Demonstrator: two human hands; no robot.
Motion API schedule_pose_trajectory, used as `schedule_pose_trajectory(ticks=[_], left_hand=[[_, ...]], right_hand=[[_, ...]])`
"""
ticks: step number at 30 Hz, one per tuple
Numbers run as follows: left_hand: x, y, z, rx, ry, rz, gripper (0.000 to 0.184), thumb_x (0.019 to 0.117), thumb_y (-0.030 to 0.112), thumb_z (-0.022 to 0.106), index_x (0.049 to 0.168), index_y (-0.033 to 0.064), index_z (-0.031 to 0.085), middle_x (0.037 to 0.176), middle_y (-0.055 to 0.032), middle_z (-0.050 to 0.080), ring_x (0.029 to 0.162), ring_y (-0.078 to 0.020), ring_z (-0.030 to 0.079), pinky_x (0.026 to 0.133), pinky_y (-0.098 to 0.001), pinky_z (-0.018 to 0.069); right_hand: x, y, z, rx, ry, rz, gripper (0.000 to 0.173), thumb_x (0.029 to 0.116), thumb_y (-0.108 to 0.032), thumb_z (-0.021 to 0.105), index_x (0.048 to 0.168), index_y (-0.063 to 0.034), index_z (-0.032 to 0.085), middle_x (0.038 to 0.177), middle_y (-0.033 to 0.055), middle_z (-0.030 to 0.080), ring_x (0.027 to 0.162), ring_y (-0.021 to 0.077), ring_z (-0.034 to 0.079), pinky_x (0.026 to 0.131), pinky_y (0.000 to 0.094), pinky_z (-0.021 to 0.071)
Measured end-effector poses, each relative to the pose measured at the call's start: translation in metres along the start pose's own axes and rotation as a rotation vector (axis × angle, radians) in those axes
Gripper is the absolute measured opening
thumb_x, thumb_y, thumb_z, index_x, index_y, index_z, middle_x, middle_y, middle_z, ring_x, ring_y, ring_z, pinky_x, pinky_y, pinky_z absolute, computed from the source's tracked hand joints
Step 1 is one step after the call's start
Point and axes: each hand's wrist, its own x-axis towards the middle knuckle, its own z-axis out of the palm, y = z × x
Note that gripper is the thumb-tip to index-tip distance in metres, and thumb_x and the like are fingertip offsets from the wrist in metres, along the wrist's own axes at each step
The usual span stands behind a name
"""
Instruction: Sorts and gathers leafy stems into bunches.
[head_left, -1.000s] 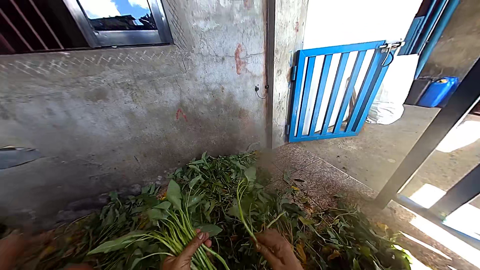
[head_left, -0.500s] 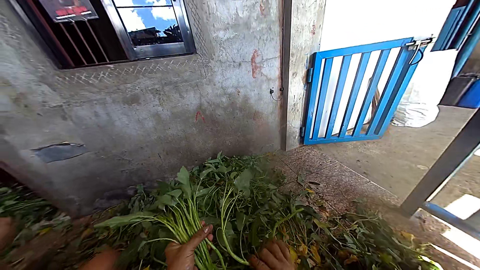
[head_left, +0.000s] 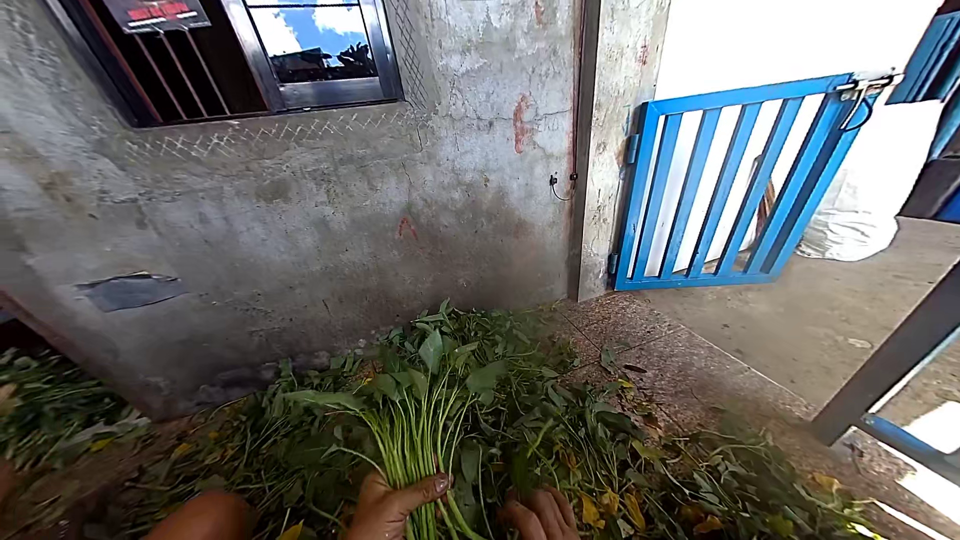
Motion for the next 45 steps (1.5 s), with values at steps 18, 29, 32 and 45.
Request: schedule_pose_trajectory(ticks=[18, 29, 32, 45], left_hand=[[-0.001, -0.031, 0.033, 0.047, -0.029, -0.046, 0.035, 0.0669, -0.02, 0.078, 0.097, -0.0078, 0.067, 0.087, -0.0179, 0.074, 0.075, -0.024, 0.073, 0.068, -0.0373, 0.0633], [0.011, -0.019, 0.025, -0.164, 0.291, 0.082, 0.03, 0.0801, -0.018, 0.07, 0.108, -0.0099, 0.061, 0.083, -0.0201, 0.071, 0.064, -0.0254, 0.069, 0.059, -0.0381, 0.0621], [0.018, -0.008, 0.005, -0.206, 0.371, 0.128, 0.024, 0.0834, -0.017, 0.067, 0.105, -0.0087, 0.06, 0.077, -0.0178, 0.07, 0.06, -0.0231, 0.068, 0.057, -0.0356, 0.0614], [0.014, -0.006, -0.004, -0.14, 0.398, 0.113, 0.027, 0.0802, -0.018, 0.071, 0.105, -0.0101, 0.062, 0.078, -0.0186, 0.071, 0.06, -0.0239, 0.069, 0.055, -0.035, 0.0614]], right_hand=[[0.028, -0.03, -0.005, 0.419, -0.174, 0.506, 0.027, 0.0972, -0.018, 0.053, 0.093, -0.0002, 0.073, 0.09, 0.0158, 0.063, 0.083, 0.0286, 0.064, 0.069, 0.0481, 0.0526], [0.013, -0.014, -0.014, -0.115, -0.308, 0.391, 0.027, 0.0939, -0.019, 0.055, 0.09, 0.0033, 0.071, 0.104, 0.0231, 0.071, 0.102, 0.0397, 0.07, 0.082, 0.0564, 0.0562], [-0.021, 0.019, -0.015, -0.099, -0.376, 0.375, 0.028, 0.0958, -0.017, 0.052, 0.094, 0.0053, 0.07, 0.107, 0.0261, 0.07, 0.105, 0.0431, 0.069, 0.087, 0.0603, 0.0529], [-0.016, 0.025, -0.019, 0.87, -0.326, 0.366, 0.022, 0.0977, -0.023, 0.068, 0.1, -0.0016, 0.073, 0.113, 0.0103, 0.071, 0.114, 0.0188, 0.062, 0.104, 0.0402, 0.0485]])
